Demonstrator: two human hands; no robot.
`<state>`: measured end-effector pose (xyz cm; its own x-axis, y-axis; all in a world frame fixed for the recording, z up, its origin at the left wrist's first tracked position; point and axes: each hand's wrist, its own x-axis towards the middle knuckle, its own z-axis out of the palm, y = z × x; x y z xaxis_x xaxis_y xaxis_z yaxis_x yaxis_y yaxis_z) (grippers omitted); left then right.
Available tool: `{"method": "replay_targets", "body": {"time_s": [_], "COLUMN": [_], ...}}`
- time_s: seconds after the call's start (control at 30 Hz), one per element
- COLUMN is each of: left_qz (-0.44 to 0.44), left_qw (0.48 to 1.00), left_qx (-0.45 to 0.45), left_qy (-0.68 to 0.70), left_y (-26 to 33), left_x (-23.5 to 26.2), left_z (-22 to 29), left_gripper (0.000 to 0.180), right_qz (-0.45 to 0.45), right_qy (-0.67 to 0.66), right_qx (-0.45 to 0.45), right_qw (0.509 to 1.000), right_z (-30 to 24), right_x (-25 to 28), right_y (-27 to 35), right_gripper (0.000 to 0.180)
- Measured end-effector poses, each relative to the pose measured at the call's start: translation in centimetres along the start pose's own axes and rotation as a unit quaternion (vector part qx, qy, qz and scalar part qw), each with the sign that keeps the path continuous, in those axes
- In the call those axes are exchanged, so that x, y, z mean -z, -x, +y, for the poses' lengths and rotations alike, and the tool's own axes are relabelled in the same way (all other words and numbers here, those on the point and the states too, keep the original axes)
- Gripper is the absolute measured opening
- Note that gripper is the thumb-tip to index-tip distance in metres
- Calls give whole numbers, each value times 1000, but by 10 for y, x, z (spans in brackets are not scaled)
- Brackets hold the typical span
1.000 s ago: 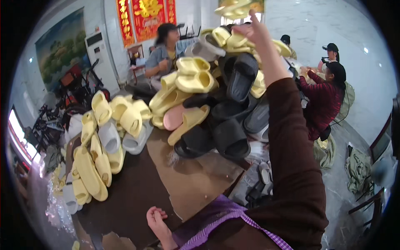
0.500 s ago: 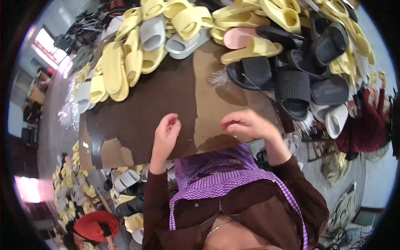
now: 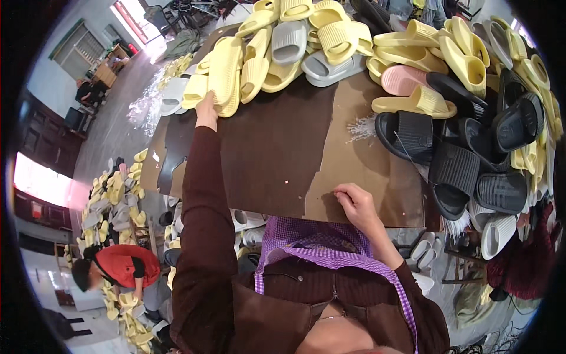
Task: The person pairs slippers by threading plastic tag fasteners through each pair by hand and setting the attached slippers onto a pile.
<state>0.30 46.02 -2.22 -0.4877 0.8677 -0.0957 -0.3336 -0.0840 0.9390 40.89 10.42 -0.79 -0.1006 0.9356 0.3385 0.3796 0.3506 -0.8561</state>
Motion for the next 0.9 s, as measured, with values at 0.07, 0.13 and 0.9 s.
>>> {"method": "replay_targets", "body": {"time_s": [0.07,0.13,0.9], "left_qz": [-62,-93,-214], "left_qw": [997,994,564], "left_qx": [37,55,-643], "left_qy": [20,29,-472], "left_y": [3,11,364], "left_x": [-5,-6,79], "left_z": [-13,-14,-16], "left_gripper": [36,35,48], "right_qz": [6,10,47], "right_qy": [0,-1,-332], "right_qx": [-14,-21,-273], "right_qw": [1000,1000,902], "right_z": [3,5,-3], "right_x": [1,-1,32], "right_y": [0,-1,-88], "right_gripper": [9,9,38]}}
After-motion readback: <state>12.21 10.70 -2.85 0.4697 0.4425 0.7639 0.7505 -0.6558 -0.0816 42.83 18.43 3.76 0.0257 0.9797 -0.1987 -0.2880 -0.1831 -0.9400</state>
